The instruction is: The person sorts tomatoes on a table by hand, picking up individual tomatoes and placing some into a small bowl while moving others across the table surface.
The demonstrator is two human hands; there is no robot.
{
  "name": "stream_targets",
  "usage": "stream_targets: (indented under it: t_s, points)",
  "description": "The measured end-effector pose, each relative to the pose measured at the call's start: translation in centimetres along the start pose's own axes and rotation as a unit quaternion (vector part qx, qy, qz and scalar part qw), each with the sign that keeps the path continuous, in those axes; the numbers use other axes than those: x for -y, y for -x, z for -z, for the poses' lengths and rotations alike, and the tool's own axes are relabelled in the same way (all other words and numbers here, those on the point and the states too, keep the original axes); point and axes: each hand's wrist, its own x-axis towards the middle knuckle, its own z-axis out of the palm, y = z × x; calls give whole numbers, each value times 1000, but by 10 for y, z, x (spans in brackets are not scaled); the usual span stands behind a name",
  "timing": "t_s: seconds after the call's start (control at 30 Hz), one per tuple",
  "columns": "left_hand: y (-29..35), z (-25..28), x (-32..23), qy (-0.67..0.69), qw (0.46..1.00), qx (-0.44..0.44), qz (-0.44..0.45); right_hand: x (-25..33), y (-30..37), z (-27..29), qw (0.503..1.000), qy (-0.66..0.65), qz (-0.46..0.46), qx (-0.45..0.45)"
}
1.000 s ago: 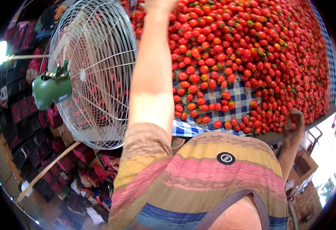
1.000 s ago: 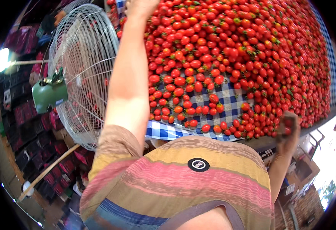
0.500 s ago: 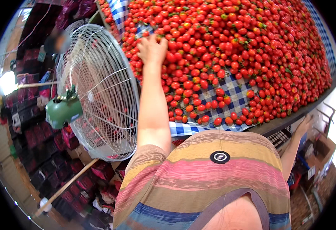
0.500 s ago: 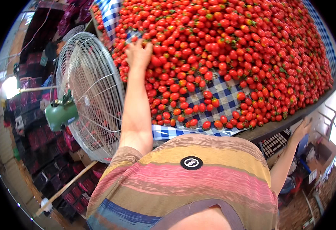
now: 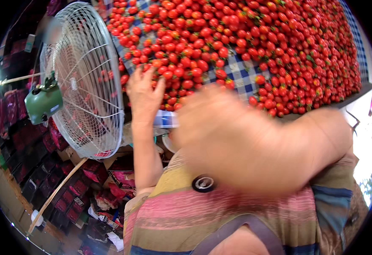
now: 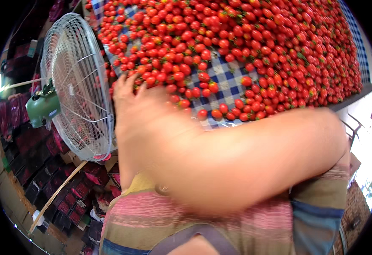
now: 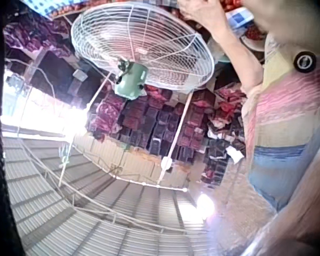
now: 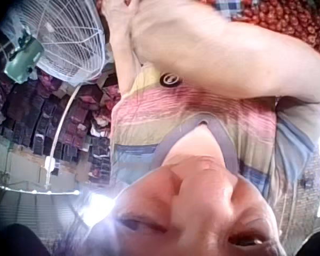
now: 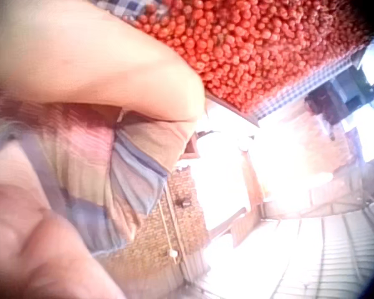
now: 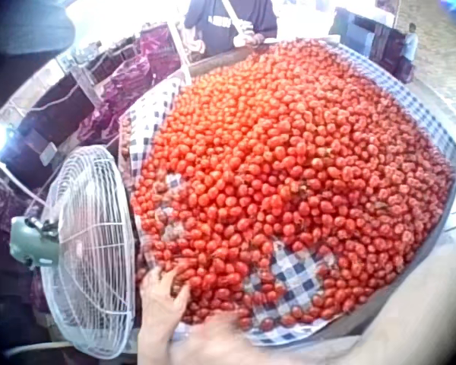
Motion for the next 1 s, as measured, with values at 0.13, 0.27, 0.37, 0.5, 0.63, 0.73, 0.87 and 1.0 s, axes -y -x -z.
stream_targets:
  t_s: [0.13, 0.27, 0.37, 0.5, 0.63, 0.73, 0.87, 1.0]
  points:
    - [16, 20, -4, -14, 999, -31, 39, 48, -21, 25, 989, 95, 108, 17]
    - [-10, 3, -32, 15, 998, -50, -36, 56, -33, 39, 982, 132, 132, 22]
    - [-27, -13, -60, 43, 995, 17, -88, 51, -37, 54, 978, 148, 143, 19]
    - [-70, -15, -43, 120, 991, 7, -61, -11, -50, 45, 984, 152, 91, 28]
    - [-126, -10, 0, 31, 991, -132, -5, -139, -83, -14, 988, 107, 39, -102]
    - [-158, -22, 1, -9, 998, 10, 60, -229, -122, -45, 972, 110, -27, -205]
    - [-173, -37, -3, 40, 996, 25, 79, -337, -158, -95, 932, 125, -203, -274]
    - [-145, -28, 13, 102, 991, 31, 81, -279, -196, -124, 954, 102, -166, -228]
